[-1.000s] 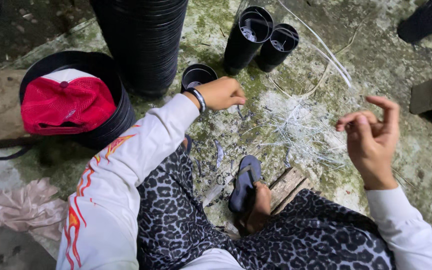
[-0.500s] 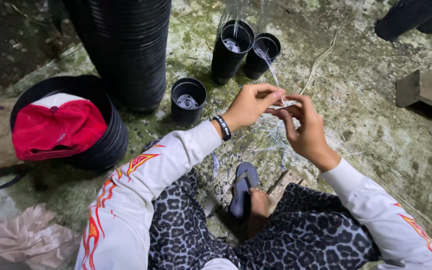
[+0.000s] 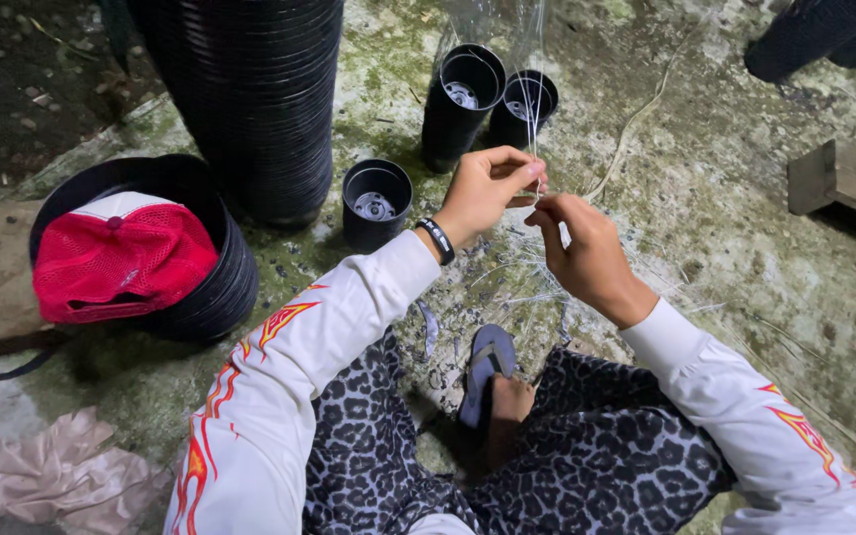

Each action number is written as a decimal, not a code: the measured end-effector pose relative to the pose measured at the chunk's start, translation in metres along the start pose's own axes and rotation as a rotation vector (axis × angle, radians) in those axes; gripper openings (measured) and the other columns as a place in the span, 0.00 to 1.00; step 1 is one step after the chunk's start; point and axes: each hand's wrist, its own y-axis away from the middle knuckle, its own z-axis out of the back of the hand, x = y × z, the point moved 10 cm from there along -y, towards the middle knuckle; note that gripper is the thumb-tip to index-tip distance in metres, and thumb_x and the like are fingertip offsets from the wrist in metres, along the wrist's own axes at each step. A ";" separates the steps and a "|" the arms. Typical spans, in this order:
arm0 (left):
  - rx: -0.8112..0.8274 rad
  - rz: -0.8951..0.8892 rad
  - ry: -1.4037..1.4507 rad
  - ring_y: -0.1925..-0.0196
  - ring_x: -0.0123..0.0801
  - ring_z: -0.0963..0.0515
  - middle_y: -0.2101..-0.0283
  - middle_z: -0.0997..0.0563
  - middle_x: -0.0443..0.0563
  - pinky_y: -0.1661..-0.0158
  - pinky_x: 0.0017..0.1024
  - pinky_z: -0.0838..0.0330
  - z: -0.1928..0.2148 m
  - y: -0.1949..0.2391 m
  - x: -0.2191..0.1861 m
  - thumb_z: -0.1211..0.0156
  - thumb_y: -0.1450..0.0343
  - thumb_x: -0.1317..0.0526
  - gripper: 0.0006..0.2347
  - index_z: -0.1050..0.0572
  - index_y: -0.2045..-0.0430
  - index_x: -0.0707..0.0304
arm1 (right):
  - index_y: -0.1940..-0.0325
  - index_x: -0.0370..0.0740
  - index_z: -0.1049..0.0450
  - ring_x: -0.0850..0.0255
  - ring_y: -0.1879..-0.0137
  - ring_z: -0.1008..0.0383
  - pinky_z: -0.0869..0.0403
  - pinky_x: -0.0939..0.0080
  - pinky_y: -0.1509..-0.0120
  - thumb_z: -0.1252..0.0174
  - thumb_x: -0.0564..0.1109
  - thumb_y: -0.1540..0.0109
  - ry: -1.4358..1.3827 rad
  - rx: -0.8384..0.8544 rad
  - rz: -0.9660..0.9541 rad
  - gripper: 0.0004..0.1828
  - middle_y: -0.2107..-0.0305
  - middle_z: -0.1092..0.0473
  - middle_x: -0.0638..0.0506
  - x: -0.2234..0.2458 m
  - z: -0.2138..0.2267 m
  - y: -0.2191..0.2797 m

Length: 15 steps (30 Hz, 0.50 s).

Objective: The person sits on the ground and threads white string through holes in the bottom of black plastic containers. They pull the string through, tie knots, and place the finished containers aside. The process is repeated for several containers.

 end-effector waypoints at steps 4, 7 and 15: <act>-0.027 -0.004 0.026 0.63 0.25 0.17 0.63 0.16 0.50 0.63 0.25 0.18 0.015 -0.004 -0.008 0.39 0.25 0.65 0.06 0.21 0.61 0.71 | 0.55 0.33 0.28 0.51 0.60 0.19 0.24 0.57 0.55 0.42 0.31 0.34 -0.058 0.034 -0.053 0.04 0.64 0.22 0.43 -0.002 -0.009 -0.006; -0.043 -0.013 0.017 0.65 0.27 0.16 0.65 0.16 0.51 0.63 0.26 0.18 0.024 -0.007 -0.012 0.38 0.26 0.64 0.06 0.21 0.62 0.71 | 0.50 0.30 0.30 0.54 0.55 0.17 0.21 0.60 0.52 0.45 0.30 0.35 -0.165 0.078 -0.120 0.10 0.61 0.21 0.42 -0.005 -0.014 -0.006; -0.067 -0.057 0.077 0.67 0.29 0.16 0.67 0.16 0.53 0.63 0.28 0.17 0.038 -0.019 -0.021 0.38 0.26 0.65 0.07 0.21 0.63 0.73 | 0.46 0.30 0.33 0.58 0.52 0.19 0.22 0.60 0.47 0.46 0.32 0.34 -0.306 0.122 -0.185 0.12 0.59 0.21 0.44 -0.007 -0.020 0.003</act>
